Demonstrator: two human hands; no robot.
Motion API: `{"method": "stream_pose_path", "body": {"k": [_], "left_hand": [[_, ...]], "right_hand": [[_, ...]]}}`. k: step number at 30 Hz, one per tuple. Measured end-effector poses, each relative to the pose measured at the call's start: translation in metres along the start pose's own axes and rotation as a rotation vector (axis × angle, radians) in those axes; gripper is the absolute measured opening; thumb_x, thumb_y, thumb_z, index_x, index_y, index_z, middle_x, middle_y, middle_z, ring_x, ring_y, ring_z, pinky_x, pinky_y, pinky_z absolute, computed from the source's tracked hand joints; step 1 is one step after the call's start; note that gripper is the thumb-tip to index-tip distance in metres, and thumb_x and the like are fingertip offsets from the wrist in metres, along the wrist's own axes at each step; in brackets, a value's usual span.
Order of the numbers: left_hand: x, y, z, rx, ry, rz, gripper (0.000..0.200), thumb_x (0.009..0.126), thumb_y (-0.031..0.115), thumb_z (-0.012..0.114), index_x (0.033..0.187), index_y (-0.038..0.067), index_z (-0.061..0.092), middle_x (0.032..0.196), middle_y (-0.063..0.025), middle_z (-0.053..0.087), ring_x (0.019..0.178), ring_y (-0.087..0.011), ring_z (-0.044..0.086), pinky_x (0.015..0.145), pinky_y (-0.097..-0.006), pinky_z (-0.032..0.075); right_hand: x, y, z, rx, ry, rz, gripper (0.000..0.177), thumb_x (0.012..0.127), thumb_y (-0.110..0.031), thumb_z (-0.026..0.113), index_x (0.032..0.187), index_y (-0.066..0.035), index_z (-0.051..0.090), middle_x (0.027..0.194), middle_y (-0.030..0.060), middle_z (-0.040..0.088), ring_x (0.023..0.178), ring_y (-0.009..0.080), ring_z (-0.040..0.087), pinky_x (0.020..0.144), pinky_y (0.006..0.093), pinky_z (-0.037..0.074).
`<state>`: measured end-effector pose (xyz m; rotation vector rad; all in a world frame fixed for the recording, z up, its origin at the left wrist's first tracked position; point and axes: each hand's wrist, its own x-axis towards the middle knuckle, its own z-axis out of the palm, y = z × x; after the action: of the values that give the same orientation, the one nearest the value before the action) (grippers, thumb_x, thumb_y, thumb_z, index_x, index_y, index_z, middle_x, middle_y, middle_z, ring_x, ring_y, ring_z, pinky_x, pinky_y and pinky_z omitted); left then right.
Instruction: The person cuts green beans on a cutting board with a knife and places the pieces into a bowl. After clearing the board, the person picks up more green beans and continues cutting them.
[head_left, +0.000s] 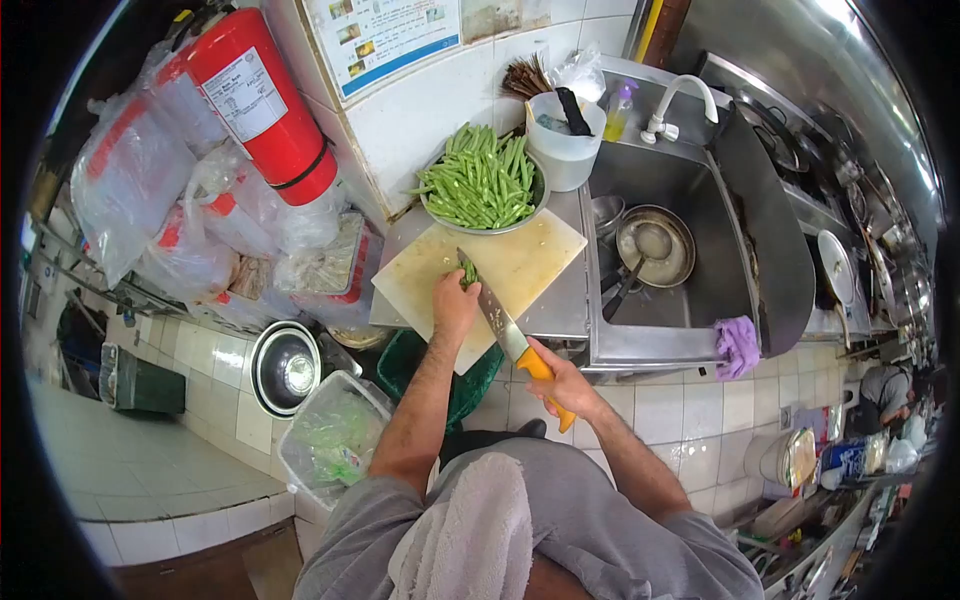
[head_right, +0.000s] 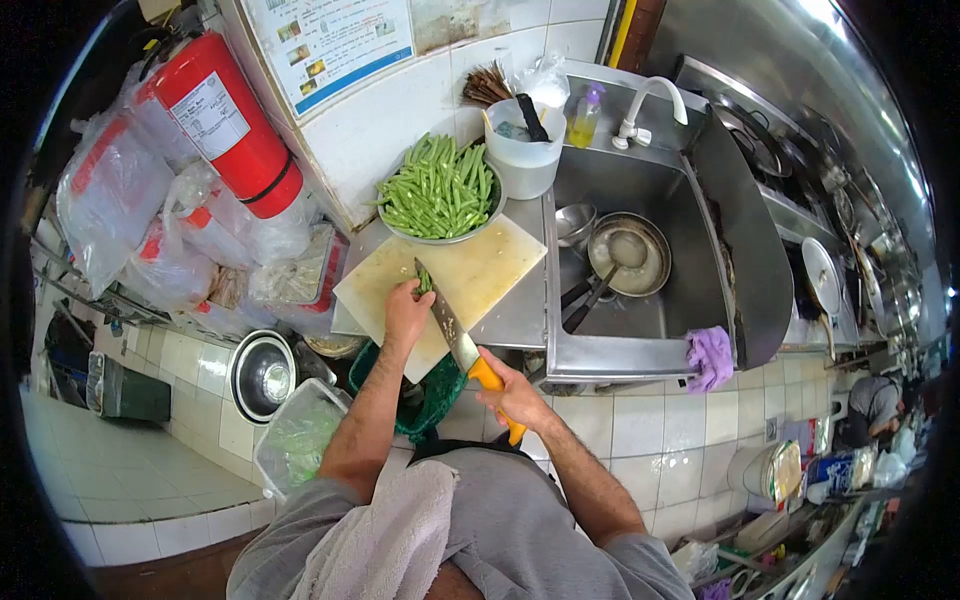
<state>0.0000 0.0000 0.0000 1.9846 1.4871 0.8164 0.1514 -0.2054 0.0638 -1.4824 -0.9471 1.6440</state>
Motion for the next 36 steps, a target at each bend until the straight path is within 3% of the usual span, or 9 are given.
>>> {"method": "stream_pose_path", "body": {"k": [5, 13, 15, 16, 19, 22, 27, 31, 36], "left_hand": [[-0.020, 0.039, -0.008, -0.309, 0.130, -0.160, 0.049, 0.076, 0.017, 0.076, 0.117, -0.005, 0.060, 0.092, -0.0148, 0.065, 0.079, -0.0206, 0.063, 0.071, -0.0321, 0.052], [0.051, 0.107, -0.054, -0.454, 0.293, 0.000, 0.045, 0.079, 0.018, 0.073, 0.115, -0.006, 0.060, 0.100, -0.0146, 0.061, 0.083, -0.0210, 0.062, 0.072, -0.0330, 0.051], [0.078, 0.115, -0.053, -0.370, 0.308, 0.050, 0.045, 0.080, 0.019, 0.072, 0.115, -0.005, 0.060, 0.102, -0.0153, 0.061, 0.083, -0.0211, 0.062, 0.071, -0.0331, 0.051], [0.089, 0.123, -0.053, -0.348, 0.297, 0.055, 0.041, 0.081, 0.018, 0.071, 0.113, -0.005, 0.060, 0.104, -0.0165, 0.060, 0.085, -0.0234, 0.061, 0.073, -0.0346, 0.051], [0.121, 0.120, -0.034, -0.120, 0.251, 0.138, 0.040, 0.082, 0.020, 0.070, 0.113, -0.005, 0.061, 0.110, -0.0177, 0.059, 0.094, -0.0275, 0.060, 0.081, -0.0377, 0.049], [0.136, 0.113, -0.022, 0.197, 0.215, 0.374, 0.033, 0.082, 0.018, 0.069, 0.106, -0.003, 0.063, 0.108, -0.0182, 0.058, 0.100, -0.0319, 0.056, 0.086, -0.0412, 0.046], [0.167, 0.143, -0.031, 0.163, 0.168, 0.319, 0.018, 0.082, 0.018, 0.067, 0.094, 0.005, 0.068, 0.103, -0.0132, 0.059, 0.103, -0.0319, 0.053, 0.090, -0.0438, 0.042], [0.209, 0.163, -0.010, 0.478, -0.078, 0.219, 0.027, 0.082, 0.028, 0.068, 0.101, 0.009, 0.069, 0.114, -0.0113, 0.057, 0.114, -0.0286, 0.048, 0.095, -0.0519, 0.036], [0.241, 0.178, 0.010, 0.705, -0.320, 0.123, 0.042, 0.082, 0.035, 0.067, 0.115, 0.009, 0.065, 0.130, -0.0088, 0.052, 0.127, -0.0261, 0.040, 0.102, -0.0524, 0.028]], "right_hand": [[-0.027, -0.028, -0.027, -0.206, -0.041, -0.060, 0.077, 0.086, -0.003, 0.060, 0.150, -0.021, 0.023, 0.084, 0.0038, 0.058, 0.046, 0.0077, 0.046, 0.044, 0.0249, 0.042], [-0.011, -0.109, -0.047, -0.371, 0.042, -0.156, 0.075, 0.086, -0.005, 0.060, 0.150, -0.023, 0.025, 0.100, 0.0068, 0.062, 0.047, 0.0080, 0.047, 0.048, 0.0256, 0.046], [0.004, -0.122, -0.056, -0.547, 0.133, -0.267, 0.073, 0.086, -0.009, 0.060, 0.149, -0.022, 0.025, 0.103, 0.0113, 0.064, 0.057, 0.0131, 0.055, 0.058, 0.0292, 0.051], [0.018, -0.116, -0.061, -0.612, 0.200, -0.469, 0.072, 0.087, -0.010, 0.059, 0.149, -0.021, 0.024, 0.107, 0.0186, 0.065, 0.076, 0.0248, 0.066, 0.074, 0.0354, 0.053], [0.032, -0.128, -0.072, -0.750, 0.273, -0.439, 0.072, 0.086, -0.010, 0.057, 0.149, -0.021, 0.022, 0.114, 0.0261, 0.061, 0.101, 0.0418, 0.061, 0.089, 0.0435, 0.049], [0.035, -0.133, -0.081, -0.783, 0.346, -0.349, 0.071, 0.086, -0.009, 0.057, 0.148, -0.021, 0.023, 0.108, 0.0276, 0.062, 0.098, 0.0442, 0.060, 0.086, 0.0465, 0.050], [0.029, -0.129, -0.092, -0.716, 0.435, -0.341, 0.072, 0.085, -0.007, 0.059, 0.148, -0.018, 0.025, 0.102, 0.0268, 0.064, 0.093, 0.0423, 0.063, 0.081, 0.0433, 0.050], [0.017, -0.126, -0.091, -0.635, 0.482, -0.393, 0.072, 0.084, -0.005, 0.061, 0.147, -0.014, 0.029, 0.104, 0.0240, 0.064, 0.093, 0.0370, 0.065, 0.080, 0.0362, 0.050], [0.005, -0.105, -0.095, -0.614, 0.503, -0.489, 0.073, 0.084, -0.004, 0.061, 0.148, -0.015, 0.027, 0.099, 0.0259, 0.064, 0.093, 0.0406, 0.064, 0.080, 0.0405, 0.051]]}}
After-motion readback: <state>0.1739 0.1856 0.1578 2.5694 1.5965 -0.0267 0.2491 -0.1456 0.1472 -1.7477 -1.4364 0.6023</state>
